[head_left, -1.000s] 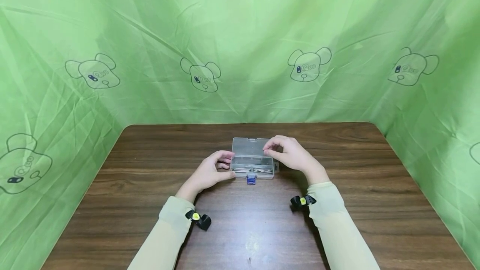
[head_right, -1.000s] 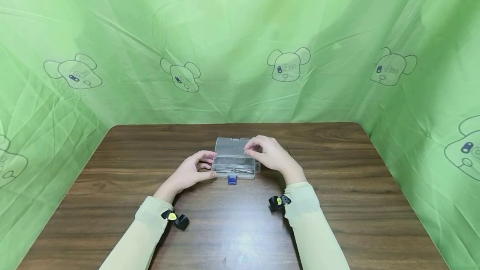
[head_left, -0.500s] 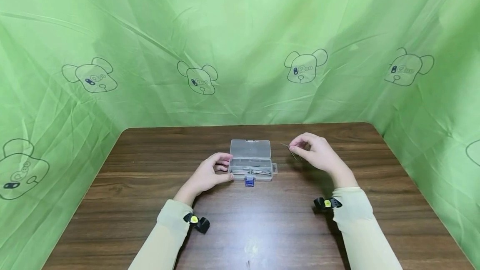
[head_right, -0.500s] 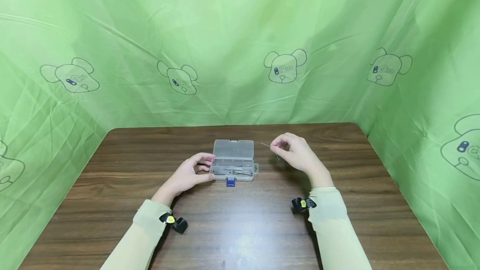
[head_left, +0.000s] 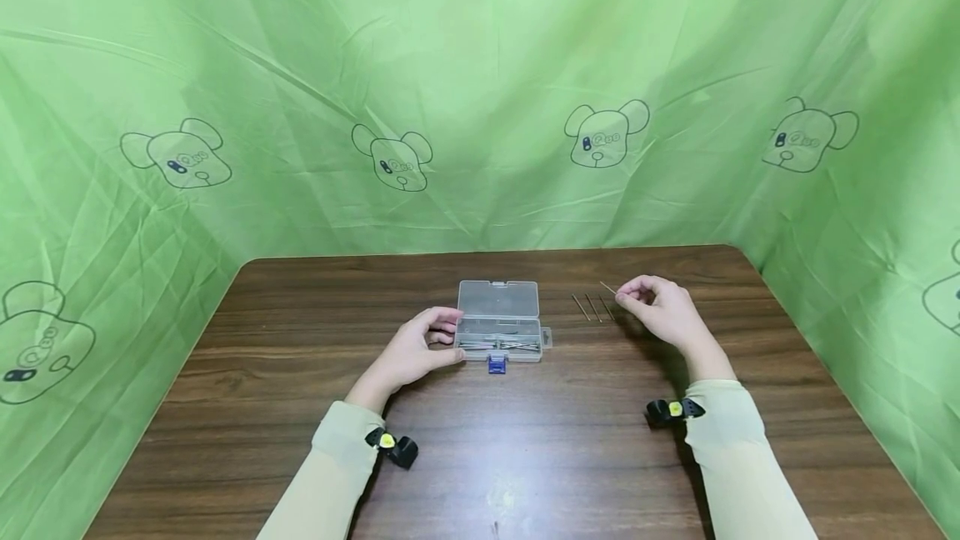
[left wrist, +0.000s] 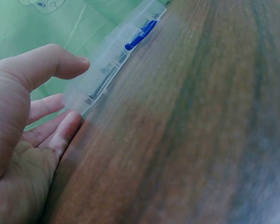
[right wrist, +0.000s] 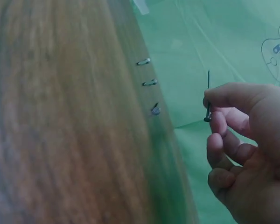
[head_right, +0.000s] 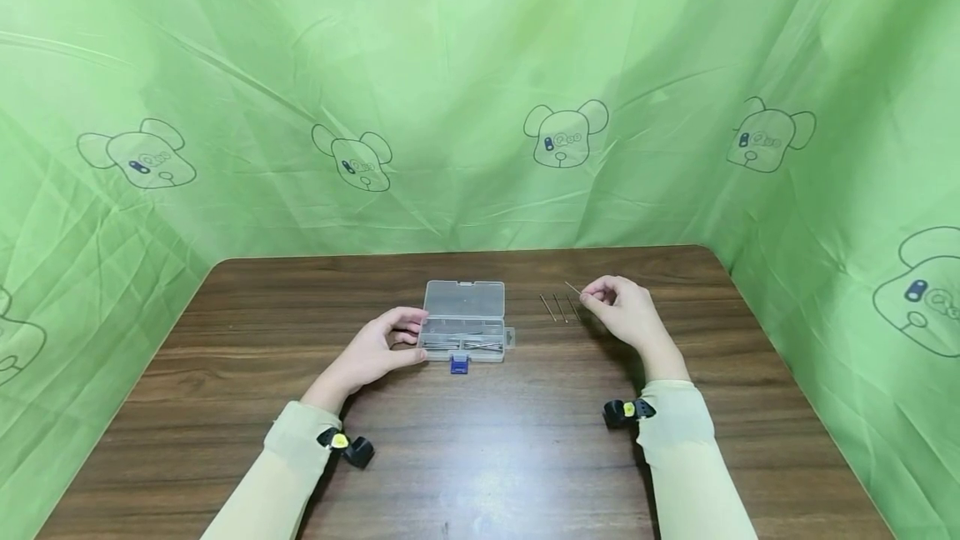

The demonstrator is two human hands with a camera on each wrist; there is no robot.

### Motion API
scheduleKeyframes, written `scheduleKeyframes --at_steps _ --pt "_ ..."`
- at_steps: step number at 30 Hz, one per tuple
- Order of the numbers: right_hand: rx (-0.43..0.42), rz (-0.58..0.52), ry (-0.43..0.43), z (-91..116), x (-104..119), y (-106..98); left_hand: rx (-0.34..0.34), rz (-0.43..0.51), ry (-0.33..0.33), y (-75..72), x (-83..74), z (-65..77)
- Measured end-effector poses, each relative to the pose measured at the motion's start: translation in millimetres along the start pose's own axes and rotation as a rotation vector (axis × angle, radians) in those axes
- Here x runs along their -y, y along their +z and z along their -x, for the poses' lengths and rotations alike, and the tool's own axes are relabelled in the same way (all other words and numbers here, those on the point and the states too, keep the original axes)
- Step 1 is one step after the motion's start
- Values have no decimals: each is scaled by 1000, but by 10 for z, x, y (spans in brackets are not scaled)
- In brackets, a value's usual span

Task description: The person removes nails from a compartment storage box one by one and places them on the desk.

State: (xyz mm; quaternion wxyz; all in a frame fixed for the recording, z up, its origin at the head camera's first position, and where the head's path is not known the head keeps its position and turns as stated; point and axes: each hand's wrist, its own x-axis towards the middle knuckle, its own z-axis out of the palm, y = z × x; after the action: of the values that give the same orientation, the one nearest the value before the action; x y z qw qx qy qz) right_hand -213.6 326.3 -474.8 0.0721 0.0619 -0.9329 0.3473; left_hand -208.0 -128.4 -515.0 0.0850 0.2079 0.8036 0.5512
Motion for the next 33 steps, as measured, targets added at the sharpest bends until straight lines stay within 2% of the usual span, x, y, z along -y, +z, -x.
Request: scheduleKeyframes --at_steps 6,17,33 --pt "40 8 42 19 -74 27 -1 -7 1 2 3 2" --pt "32 30 62 27 -167 95 2 -1 1 1 -2 2" --pt "-58 87 108 29 -133 185 10 15 -28 -3 17 -5"
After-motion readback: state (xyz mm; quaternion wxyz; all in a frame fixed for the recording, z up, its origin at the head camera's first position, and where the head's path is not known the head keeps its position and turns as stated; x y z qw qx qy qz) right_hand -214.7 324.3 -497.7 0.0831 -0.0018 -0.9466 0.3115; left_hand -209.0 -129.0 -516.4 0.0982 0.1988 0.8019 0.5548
